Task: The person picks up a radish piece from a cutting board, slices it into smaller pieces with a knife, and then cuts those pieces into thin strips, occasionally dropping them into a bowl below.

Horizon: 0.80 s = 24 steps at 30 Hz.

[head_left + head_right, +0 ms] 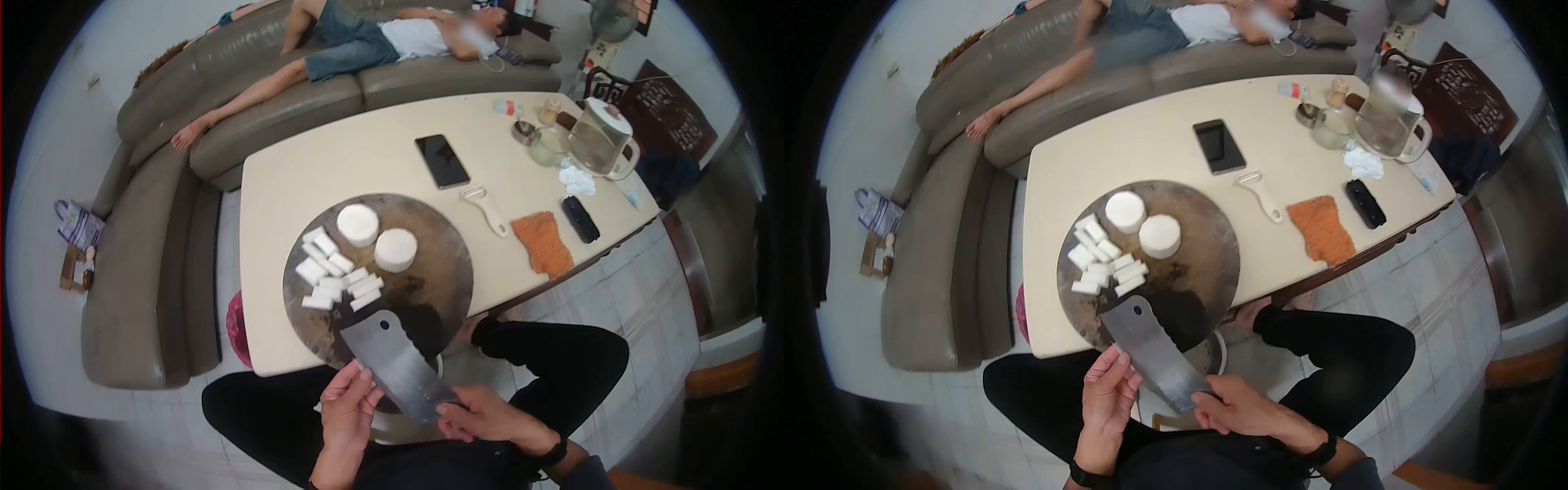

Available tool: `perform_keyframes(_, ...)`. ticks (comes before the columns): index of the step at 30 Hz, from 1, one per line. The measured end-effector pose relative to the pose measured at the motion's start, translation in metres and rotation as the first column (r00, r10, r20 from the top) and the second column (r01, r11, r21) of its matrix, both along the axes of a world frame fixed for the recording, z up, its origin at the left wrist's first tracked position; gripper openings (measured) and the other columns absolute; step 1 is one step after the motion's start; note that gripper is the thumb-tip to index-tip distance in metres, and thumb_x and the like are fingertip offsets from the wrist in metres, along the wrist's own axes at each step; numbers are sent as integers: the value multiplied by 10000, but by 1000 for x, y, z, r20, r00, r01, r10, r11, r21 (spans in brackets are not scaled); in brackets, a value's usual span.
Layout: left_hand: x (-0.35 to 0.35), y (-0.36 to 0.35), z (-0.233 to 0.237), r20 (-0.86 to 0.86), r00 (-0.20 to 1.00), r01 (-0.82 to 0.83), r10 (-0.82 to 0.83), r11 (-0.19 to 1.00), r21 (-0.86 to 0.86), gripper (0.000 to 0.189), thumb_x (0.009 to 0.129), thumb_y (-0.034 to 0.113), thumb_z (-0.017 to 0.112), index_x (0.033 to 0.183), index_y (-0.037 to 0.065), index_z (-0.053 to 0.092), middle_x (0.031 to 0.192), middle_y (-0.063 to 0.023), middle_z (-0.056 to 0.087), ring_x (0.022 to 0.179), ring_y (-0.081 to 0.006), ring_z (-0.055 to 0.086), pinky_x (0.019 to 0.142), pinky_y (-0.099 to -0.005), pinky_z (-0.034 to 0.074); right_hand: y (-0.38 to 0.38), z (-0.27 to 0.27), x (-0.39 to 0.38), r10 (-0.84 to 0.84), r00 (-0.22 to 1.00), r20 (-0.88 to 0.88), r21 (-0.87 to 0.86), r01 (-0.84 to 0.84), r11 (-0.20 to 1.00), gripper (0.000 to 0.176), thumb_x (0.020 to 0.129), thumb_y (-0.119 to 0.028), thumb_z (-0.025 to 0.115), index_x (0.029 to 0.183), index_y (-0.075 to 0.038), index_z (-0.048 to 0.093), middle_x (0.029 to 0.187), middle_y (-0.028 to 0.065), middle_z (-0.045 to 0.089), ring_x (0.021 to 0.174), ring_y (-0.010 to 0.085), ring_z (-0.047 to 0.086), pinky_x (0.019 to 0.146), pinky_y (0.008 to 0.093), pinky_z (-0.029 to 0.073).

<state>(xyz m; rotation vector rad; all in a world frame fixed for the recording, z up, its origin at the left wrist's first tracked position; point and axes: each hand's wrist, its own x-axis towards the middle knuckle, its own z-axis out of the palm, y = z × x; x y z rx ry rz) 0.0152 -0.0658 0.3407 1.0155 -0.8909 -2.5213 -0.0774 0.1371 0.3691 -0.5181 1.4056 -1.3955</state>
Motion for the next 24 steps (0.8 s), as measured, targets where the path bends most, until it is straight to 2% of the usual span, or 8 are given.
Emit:
perform_keyframes(4,19,4,6,39,996,85,-79,978,-193,228,924,31,604,1143,-33,616,976,-171,692,866,-235,695,784,-343,594,18,22,-15,-85,989,-120,28,89,996,194,995,-138,489,881,11,536,663,29,594,482,49,483,454,211,395)
perform_keyframes(7,36,8,-6,95,964,263,-248,941,-212,207,940,61,595,1124,-33,609,990,-174,688,876,-235,693,796,-344,590,26,48,-36,-240,965,-110,24,244,970,154,985,-88,467,995,39,554,662,54,597,484,50,487,449,206,391)
perform_keyframes(10,44,13,-49,182,935,334,-304,927,-172,198,963,87,566,1119,-29,604,1026,-180,678,920,-234,685,824,-349,580,27,59,-60,-234,942,-240,20,246,969,191,973,-66,455,1084,56,551,671,67,597,467,45,474,449,200,388)
perform_keyframes(14,35,15,-117,311,895,383,-321,909,-166,214,976,128,559,1140,5,623,1057,-123,675,981,-197,654,876,-339,536,19,54,-75,-234,921,-310,-14,242,970,176,966,-81,474,1037,49,568,633,41,580,463,40,464,440,202,380)
perform_keyframes(16,33,12,-154,461,826,440,-324,882,-168,223,966,175,595,1134,41,657,1056,-47,671,1012,-151,617,902,-324,491,14,51,-73,-245,921,-303,-53,240,969,163,967,-100,488,988,39,571,624,16,572,465,38,456,434,200,371)
perform_keyframes(19,35,6,-185,496,814,476,-303,838,-269,231,942,211,640,1114,64,685,1055,1,665,1017,-126,592,905,-310,466,10,56,-71,-222,941,-257,-73,210,975,154,967,-111,495,954,25,565,618,-2,566,469,37,457,429,199,367)
perform_keyframes(20,41,0,-206,428,845,463,-320,838,-289,232,921,205,670,1099,58,691,1060,-10,673,997,-135,608,900,-316,477,9,56,-70,-230,939,-255,-97,212,972,152,968,-117,496,941,17,561,614,-12,560,470,36,453,428,200,363)
perform_keyframes(24,38,0,-189,422,857,445,-296,838,-317,230,917,167,670,1115,51,683,1044,-30,686,958,-141,628,882,-310,494,10,52,-71,-226,938,-265,-126,198,972,151,965,-115,496,953,17,567,615,-13,561,469,36,449,425,202,360)
